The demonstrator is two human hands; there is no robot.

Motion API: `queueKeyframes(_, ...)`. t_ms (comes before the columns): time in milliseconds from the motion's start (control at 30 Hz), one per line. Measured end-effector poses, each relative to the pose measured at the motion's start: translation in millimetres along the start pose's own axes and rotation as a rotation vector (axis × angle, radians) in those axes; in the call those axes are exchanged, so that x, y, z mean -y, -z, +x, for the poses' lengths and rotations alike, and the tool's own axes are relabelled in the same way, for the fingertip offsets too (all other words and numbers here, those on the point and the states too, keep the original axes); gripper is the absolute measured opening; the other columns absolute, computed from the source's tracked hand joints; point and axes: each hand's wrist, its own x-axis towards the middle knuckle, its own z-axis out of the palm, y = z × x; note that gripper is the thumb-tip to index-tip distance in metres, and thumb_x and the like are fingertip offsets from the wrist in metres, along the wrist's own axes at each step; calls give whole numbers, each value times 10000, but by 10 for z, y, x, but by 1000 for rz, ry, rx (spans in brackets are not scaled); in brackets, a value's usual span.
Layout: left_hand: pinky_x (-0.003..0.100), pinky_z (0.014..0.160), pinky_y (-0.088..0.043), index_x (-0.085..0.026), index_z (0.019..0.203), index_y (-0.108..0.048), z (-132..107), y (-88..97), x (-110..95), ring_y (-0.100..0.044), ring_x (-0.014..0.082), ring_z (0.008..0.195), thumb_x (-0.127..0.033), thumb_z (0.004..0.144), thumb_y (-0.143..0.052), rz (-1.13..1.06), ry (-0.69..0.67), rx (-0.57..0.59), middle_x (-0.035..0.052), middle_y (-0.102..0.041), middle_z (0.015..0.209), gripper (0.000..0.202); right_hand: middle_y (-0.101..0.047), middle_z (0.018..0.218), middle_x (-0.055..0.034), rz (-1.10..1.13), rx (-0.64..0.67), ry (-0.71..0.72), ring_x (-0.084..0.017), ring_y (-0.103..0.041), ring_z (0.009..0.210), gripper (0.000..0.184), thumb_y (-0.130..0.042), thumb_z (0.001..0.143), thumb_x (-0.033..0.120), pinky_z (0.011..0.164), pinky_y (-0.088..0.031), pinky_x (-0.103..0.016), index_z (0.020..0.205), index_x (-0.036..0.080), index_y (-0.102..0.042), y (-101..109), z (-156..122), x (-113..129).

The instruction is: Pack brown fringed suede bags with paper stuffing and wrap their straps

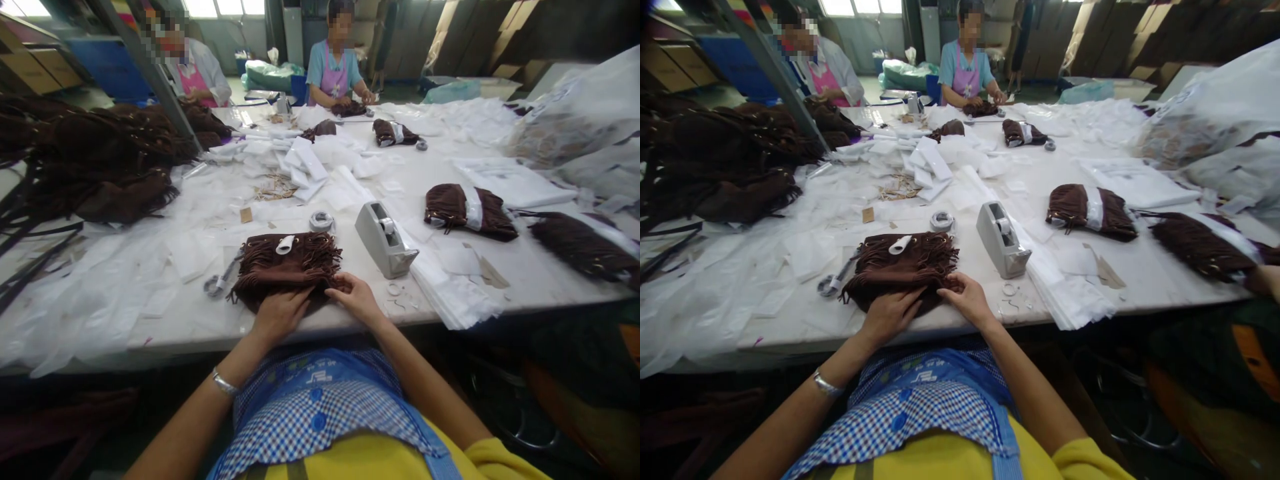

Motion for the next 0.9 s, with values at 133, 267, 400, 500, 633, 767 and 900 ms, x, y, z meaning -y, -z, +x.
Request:
queueKeyframes(133,376,886,-526,-222,1278,-638,-14,16,50,-653,269,1062,-351,963,-491,19,93,29,104,-699,1189,370,-715,822,-28,-135,-50,52,-173,-662,729,269,-742,734,388,683,-525,-272,880,182,-651,-35,-6,32)
queueKeyframes(267,347,796,-522,-228,1085,-725,-6,-12,114,-665,257,944,-310,930,-523,23,222,77,88,-723,1020,268,-652,700,11,-527,-183,186,-141,-590,613,118,-647,798,297,617,-450,-239,863,199,-636,18,-73,78)
queueKeyframes(400,340,718,-509,-203,1014,-736,-25,-9,104,-665,255,851,-284,910,-550,43,276,70,96,-719,937,228,-628,691,10,-852,-189,293,-150,-568,613,80,-605,821,273,609,-403,-245,865,206,-608,55,-59,43)
queueKeyframes(500,307,719,-499,-195,1031,-718,-38,101,-11,-660,213,809,-271,932,-552,-11,186,-21,75,-721,901,208,-640,736,7,-835,-161,263,-152,-578,630,126,-586,840,269,616,-410,-243,951,210,-599,64,-18,10)
queueKeyframes(633,335,889,-465,-229,1143,-659,182,322,-186,-645,214,983,-256,913,-613,-9,-42,-170,56,-718,1078,237,-661,828,-2,-726,-150,269,-155,-612,690,168,-593,840,258,680,-450,-245,1003,214,-581,69,-29,10)
queueKeyframes(767,416,860,-474,-208,1157,-648,596,411,-162,-631,283,991,-260,878,-638,74,-20,11,100,-702,1083,284,-673,916,-15,-655,-156,272,-170,-632,746,207,-619,849,326,712,-469,-260,1025,232,-565,49,-86,33)
queueKeyframes(900,318,750,-503,-259,1095,-658,726,384,-55,-645,233,970,-176,831,-635,-94,81,27,32,-703,1024,278,-660,837,13,-554,-202,180,-173,-627,681,359,-678,803,377,650,-461,-260,1096,245,-518,-4,-96,20)
